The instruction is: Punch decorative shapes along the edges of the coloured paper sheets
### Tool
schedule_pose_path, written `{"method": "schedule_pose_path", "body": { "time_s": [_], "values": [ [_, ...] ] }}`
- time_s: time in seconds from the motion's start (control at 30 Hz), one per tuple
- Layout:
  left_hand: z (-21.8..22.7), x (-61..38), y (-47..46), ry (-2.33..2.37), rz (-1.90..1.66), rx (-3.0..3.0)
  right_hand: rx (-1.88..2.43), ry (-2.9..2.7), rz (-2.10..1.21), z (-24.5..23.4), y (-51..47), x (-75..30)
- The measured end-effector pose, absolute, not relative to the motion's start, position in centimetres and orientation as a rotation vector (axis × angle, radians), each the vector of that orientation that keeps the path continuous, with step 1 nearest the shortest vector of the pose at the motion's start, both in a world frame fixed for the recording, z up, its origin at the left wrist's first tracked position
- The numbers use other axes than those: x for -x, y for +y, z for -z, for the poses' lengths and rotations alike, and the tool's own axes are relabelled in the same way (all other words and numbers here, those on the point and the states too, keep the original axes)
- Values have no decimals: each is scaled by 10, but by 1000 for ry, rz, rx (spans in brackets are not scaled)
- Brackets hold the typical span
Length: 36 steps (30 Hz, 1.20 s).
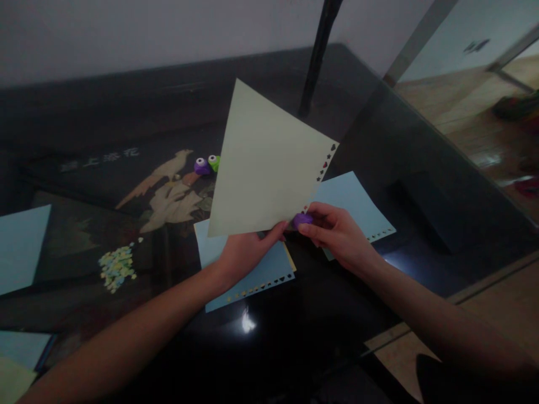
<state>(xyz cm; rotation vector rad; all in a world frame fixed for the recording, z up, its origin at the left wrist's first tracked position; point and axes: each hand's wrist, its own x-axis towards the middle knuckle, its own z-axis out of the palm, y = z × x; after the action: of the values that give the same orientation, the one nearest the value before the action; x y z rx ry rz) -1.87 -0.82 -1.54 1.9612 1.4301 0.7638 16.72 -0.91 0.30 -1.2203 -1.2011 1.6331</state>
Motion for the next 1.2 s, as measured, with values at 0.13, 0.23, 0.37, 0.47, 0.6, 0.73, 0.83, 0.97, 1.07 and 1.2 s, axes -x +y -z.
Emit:
{"method": "schedule_pose_path", "body": {
  "time_s": [0.13,0.23,0.37,0.47,0.6,0.73,0.83,0.97,1.07,1.2],
  "values": [
    [13,17,-7,1441,-780,-1942,1250,-1263,-1615,-2,-9,-169],
    [10,17,-6,1432,-814,-1924,1297,-1293,-1594,1,-9,-169],
    [8,18,-5,1427,-807,-1909,1342,-1277,-1557,4,-11,-168],
    [6,18,-5,1437,-785,-1889,1324,-1286,-1567,5,-11,-168],
    [5,18,-5,1446,-774,-1851,1319,-1297,-1591,6,-12,-168],
    [3,18,-4,1446,-778,-1815,1359,-1303,-1573,3,-13,-169],
    [0,19,-3,1425,-787,-1782,1379,-1305,-1561,-1,-12,-169],
    [-4,20,-1,1409,-800,-1747,1392,-1339,-1548,-6,-12,-168],
    [-7,22,0,1410,-823,-1741,1384,-1363,-1540,-7,-11,-169],
    [-10,23,3,1430,-840,-1719,1360,-1386,-1531,-7,-11,-171]
  ]
}}
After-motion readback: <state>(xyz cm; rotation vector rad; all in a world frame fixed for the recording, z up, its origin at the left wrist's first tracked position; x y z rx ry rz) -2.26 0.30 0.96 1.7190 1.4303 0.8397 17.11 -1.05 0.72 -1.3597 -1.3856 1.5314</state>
